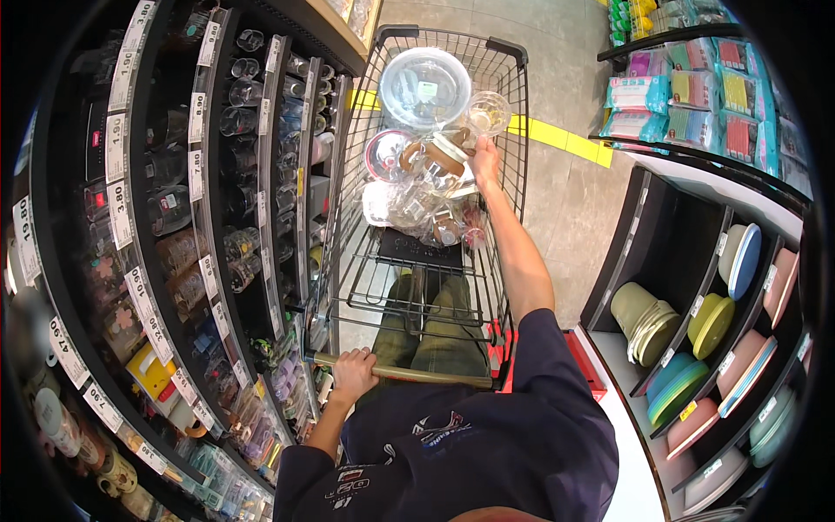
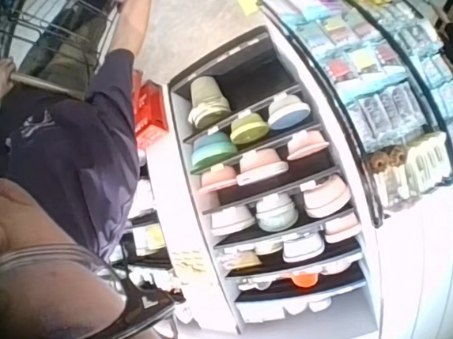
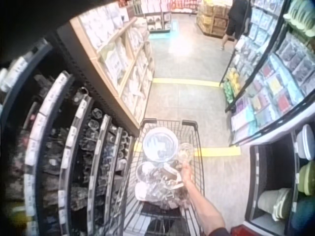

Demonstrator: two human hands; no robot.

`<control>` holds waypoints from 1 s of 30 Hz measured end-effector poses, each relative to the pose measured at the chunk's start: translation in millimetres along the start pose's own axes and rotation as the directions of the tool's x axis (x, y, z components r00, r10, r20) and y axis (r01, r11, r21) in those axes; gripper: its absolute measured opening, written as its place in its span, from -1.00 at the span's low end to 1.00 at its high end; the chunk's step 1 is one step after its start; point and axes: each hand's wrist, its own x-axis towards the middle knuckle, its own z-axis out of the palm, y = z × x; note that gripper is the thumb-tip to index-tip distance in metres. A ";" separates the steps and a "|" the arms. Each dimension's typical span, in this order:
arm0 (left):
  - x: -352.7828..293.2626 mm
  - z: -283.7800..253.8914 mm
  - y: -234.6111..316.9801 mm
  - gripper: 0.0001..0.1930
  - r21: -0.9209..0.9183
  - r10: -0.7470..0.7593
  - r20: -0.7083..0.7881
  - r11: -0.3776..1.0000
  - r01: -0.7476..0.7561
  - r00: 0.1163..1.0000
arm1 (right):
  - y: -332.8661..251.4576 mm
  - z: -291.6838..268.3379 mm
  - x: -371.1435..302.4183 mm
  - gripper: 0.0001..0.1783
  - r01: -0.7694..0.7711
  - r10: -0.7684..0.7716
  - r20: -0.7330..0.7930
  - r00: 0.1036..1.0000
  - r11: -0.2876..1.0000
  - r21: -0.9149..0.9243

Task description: Picking up various household storage and kitchen items from store shelves and placing them into a shopping cart.

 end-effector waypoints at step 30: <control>-6.5 1.9 -2.4 -0.80 0.006 -0.035 0.021 0.999 0.035 0.999 | -33.2 -7.5 -41.1 -0.65 -0.108 0.108 -0.014 0.994 0.994 -0.008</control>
